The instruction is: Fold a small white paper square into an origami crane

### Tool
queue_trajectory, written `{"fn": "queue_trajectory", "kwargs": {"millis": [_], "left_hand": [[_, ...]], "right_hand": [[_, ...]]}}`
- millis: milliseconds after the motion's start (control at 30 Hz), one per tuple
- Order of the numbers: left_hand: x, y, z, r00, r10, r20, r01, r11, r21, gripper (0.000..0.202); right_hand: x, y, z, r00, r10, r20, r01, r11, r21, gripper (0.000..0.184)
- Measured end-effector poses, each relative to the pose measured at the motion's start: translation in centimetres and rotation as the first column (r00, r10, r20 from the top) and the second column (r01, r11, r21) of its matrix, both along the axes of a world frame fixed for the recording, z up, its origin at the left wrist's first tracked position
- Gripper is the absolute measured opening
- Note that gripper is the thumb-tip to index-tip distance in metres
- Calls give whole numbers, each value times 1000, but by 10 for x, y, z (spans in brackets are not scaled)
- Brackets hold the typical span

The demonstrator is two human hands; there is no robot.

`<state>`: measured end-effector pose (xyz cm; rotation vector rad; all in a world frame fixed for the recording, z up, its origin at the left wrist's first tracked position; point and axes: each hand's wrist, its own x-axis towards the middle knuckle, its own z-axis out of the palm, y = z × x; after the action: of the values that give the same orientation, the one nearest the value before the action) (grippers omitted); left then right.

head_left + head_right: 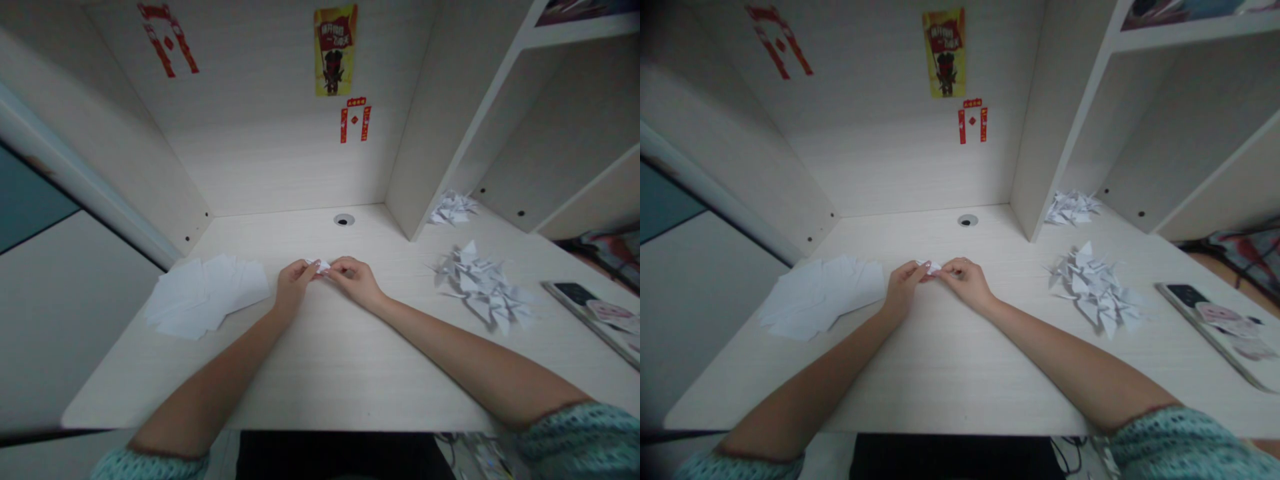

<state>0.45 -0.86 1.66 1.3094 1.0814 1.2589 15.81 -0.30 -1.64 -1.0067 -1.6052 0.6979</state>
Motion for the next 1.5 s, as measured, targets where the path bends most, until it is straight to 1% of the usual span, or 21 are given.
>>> {"fn": "queue_trajectory", "kwargs": {"millis": [167,267,367,433,600,733,967,1067,1167,1267,1333,1433,1500], "left_hand": [[0,0,-1,999,-49,14,49,999,12,26],[-2,-1,-1,999,-35,-33,36,999,28,25],[-4,0,-1,996,-17,-83,20,999,35,28],[-6,0,-1,995,-11,-102,15,999,42,30],[-7,0,0,992,8,-128,-4,1000,31,36],[-8,0,-1,989,10,-149,-2,999,55,38],[-8,3,-7,984,5,-179,11,996,86,42],[-9,5,-8,983,20,-182,-7,997,73,41],[-9,5,-8,985,46,-165,-35,997,67,41],[-8,5,-8,985,71,-156,-61,996,66,39],[-8,4,-7,985,85,-149,-77,995,56,38],[-7,4,-8,988,87,-128,-85,996,18,38],[-7,5,-8,990,76,-117,-77,997,-5,38]], "right_hand": [[0,1,0,998,-22,-55,19,998,-61,20],[-1,0,1,998,-8,-60,1,994,-107,21],[-1,-1,3,997,0,-72,-13,984,-177,23],[-1,-1,5,997,7,-81,-24,979,-202,24],[-2,-3,8,994,43,-99,-63,976,-210,24],[-2,-4,8,995,55,-88,-72,975,-209,24],[1,2,-2,999,4,-32,-9,990,-143,22],[1,4,-6,1000,1,-20,-4,990,-143,23],[1,4,-6,1000,-21,-9,20,991,-135,24],[0,0,-1,999,-53,4,53,997,-49,23],[1,-3,4,997,-70,23,69,997,34,28],[2,-8,11,992,-82,99,71,991,117,36],[3,-10,12,984,-95,152,72,986,147,32]]}}
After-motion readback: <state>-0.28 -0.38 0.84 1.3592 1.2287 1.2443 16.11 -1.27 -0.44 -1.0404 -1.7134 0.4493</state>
